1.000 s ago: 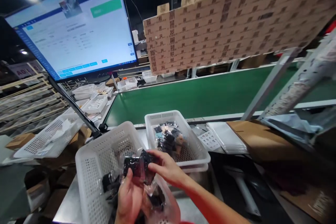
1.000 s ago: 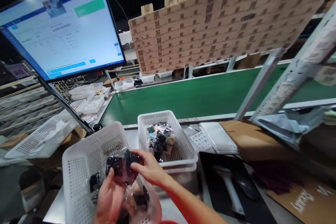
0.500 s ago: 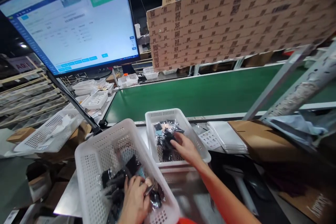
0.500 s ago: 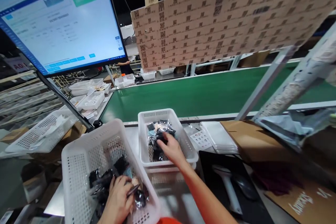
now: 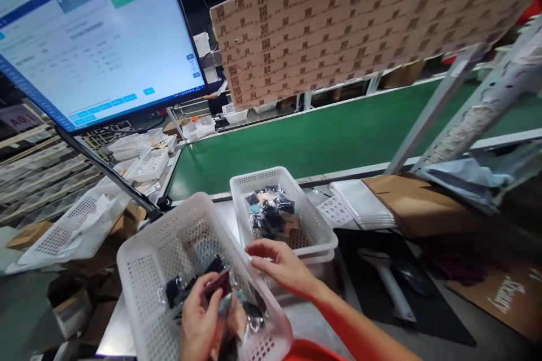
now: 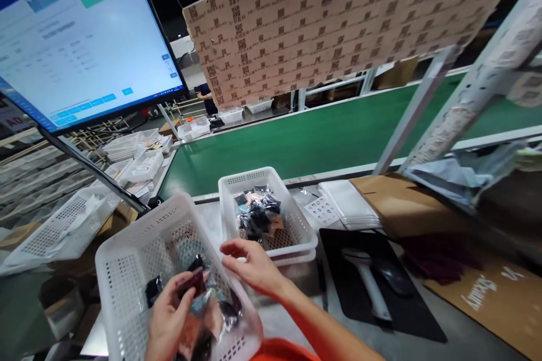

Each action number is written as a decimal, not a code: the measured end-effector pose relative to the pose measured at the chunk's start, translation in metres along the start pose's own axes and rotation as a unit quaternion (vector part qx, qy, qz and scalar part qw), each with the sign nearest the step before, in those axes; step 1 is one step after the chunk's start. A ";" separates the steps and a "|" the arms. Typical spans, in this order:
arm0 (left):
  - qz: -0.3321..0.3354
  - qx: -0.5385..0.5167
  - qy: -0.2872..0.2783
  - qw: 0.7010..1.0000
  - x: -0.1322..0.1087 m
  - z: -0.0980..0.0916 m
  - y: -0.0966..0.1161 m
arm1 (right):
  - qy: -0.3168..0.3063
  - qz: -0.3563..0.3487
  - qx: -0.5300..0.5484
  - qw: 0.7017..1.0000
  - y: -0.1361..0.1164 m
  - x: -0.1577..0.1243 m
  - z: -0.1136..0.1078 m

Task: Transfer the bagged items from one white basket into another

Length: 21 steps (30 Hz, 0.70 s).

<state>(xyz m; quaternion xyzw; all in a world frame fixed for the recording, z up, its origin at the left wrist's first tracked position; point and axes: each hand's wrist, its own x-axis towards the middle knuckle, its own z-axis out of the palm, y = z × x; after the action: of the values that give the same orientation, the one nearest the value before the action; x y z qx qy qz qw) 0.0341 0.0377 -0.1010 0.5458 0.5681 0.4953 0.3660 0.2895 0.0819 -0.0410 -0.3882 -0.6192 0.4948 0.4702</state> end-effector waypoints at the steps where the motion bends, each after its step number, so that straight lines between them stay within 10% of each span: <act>1: -0.009 -0.050 0.020 0.999 -0.001 0.003 0.010 | -0.018 -0.006 0.018 1.000 -0.003 -0.004 0.007; 7: 0.055 -0.084 0.056 0.993 -0.009 0.014 0.032 | -0.108 -0.016 0.089 0.990 -0.017 -0.009 0.038; 11: 0.125 0.231 0.061 0.963 0.007 -0.024 0.015 | 0.049 0.013 0.072 0.996 -0.007 0.021 -0.012; 16: -0.052 0.470 -0.061 0.879 0.014 -0.054 -0.005 | 0.264 0.069 -0.153 0.950 0.026 0.050 -0.090; 21: -0.055 0.418 -0.081 0.903 0.000 -0.044 -0.012 | 0.182 0.061 -0.090 0.977 0.040 0.037 -0.086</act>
<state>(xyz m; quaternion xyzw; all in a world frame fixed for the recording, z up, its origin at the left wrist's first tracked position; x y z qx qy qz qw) -0.0114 0.0317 -0.1022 0.6547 0.7206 0.1453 0.1761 0.3632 0.1467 -0.0669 -0.5496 -0.5405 0.3858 0.5069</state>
